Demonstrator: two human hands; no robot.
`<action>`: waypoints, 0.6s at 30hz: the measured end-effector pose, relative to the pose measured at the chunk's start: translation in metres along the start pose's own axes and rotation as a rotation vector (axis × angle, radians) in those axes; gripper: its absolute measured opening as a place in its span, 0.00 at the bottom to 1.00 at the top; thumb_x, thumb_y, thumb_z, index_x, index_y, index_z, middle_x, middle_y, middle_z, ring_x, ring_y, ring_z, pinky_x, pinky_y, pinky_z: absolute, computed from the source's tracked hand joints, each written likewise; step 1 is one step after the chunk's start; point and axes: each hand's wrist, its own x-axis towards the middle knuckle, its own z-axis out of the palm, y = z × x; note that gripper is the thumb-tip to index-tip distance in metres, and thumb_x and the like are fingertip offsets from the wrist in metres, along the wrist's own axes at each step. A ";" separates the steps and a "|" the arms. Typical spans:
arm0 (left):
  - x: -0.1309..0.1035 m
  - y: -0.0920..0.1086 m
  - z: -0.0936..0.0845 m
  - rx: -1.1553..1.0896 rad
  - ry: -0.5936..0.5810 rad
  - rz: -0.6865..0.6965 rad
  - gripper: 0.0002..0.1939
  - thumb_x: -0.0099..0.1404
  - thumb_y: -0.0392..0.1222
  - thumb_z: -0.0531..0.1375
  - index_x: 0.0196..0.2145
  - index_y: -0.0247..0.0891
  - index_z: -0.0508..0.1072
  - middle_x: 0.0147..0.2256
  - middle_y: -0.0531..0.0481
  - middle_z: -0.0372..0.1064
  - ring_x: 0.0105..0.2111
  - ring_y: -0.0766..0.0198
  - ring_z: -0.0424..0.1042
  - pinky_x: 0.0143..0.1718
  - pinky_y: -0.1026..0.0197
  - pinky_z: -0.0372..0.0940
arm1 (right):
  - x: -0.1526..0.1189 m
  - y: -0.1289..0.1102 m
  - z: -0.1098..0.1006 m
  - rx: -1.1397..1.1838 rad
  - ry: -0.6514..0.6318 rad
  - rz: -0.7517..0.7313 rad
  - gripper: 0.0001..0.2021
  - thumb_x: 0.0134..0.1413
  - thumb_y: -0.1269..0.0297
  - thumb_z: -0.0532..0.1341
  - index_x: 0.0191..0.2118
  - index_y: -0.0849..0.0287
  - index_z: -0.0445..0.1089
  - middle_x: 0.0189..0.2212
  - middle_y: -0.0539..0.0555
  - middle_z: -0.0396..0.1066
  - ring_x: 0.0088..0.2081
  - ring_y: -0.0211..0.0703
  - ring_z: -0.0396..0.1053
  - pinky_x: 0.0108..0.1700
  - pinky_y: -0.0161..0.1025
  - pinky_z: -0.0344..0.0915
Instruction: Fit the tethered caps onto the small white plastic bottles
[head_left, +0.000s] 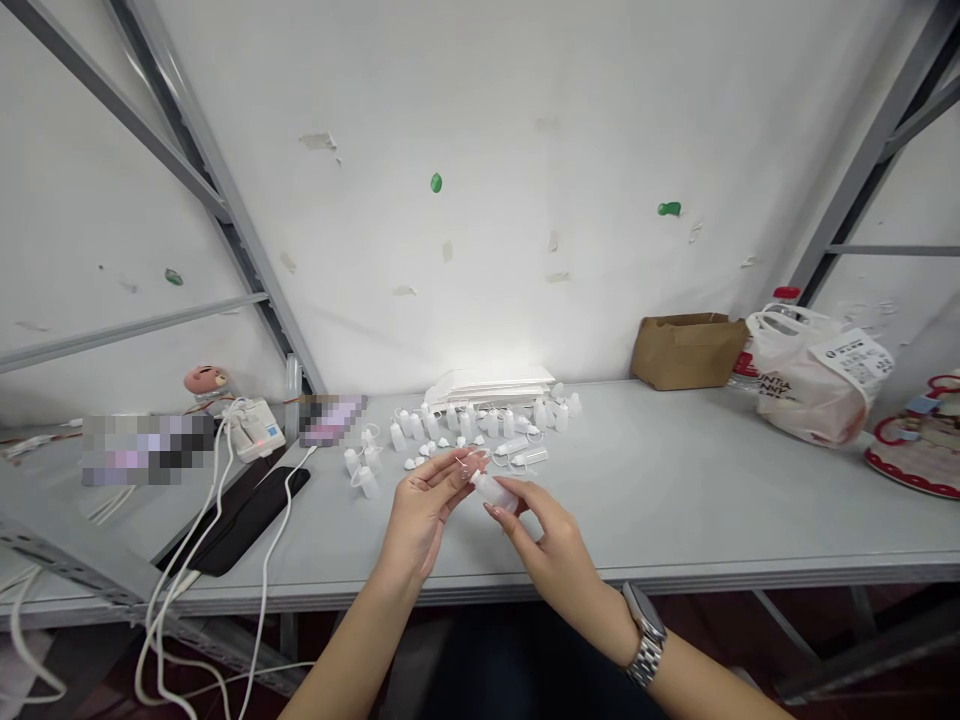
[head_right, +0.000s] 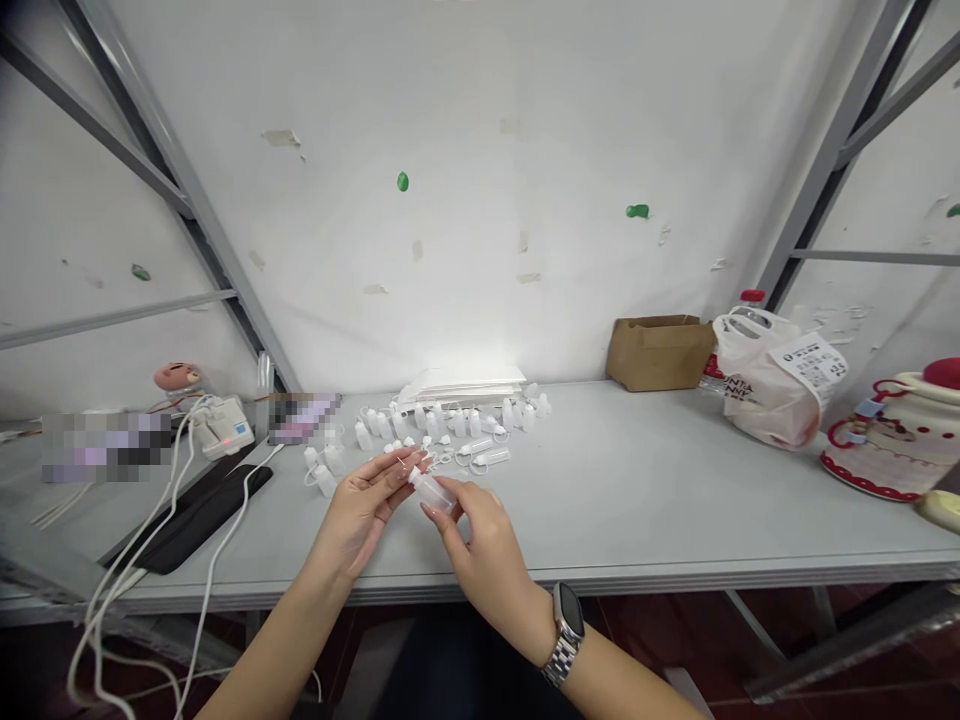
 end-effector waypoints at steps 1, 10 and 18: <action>-0.001 0.000 0.001 -0.019 -0.003 -0.013 0.13 0.46 0.38 0.68 0.33 0.36 0.77 0.35 0.46 0.77 0.41 0.58 0.73 0.46 0.58 0.64 | 0.000 0.000 0.000 -0.029 0.010 -0.047 0.13 0.56 0.64 0.57 0.47 0.53 0.67 0.34 0.55 0.72 0.33 0.45 0.67 0.41 0.45 0.61; -0.004 -0.005 0.007 -0.133 -0.028 -0.041 0.11 0.42 0.40 0.70 0.26 0.35 0.78 0.31 0.48 0.77 0.39 0.62 0.72 0.48 0.61 0.61 | -0.006 0.001 0.001 -0.166 0.034 -0.224 0.13 0.57 0.68 0.56 0.48 0.55 0.66 0.36 0.57 0.72 0.32 0.45 0.65 0.42 0.48 0.58; -0.006 -0.004 0.007 -0.081 -0.101 0.117 0.08 0.43 0.41 0.69 0.24 0.38 0.77 0.28 0.50 0.76 0.34 0.63 0.72 0.39 0.62 0.63 | 0.010 -0.025 -0.015 0.864 -0.361 0.561 0.19 0.56 0.51 0.54 0.34 0.63 0.72 0.17 0.45 0.56 0.18 0.32 0.53 0.27 0.36 0.56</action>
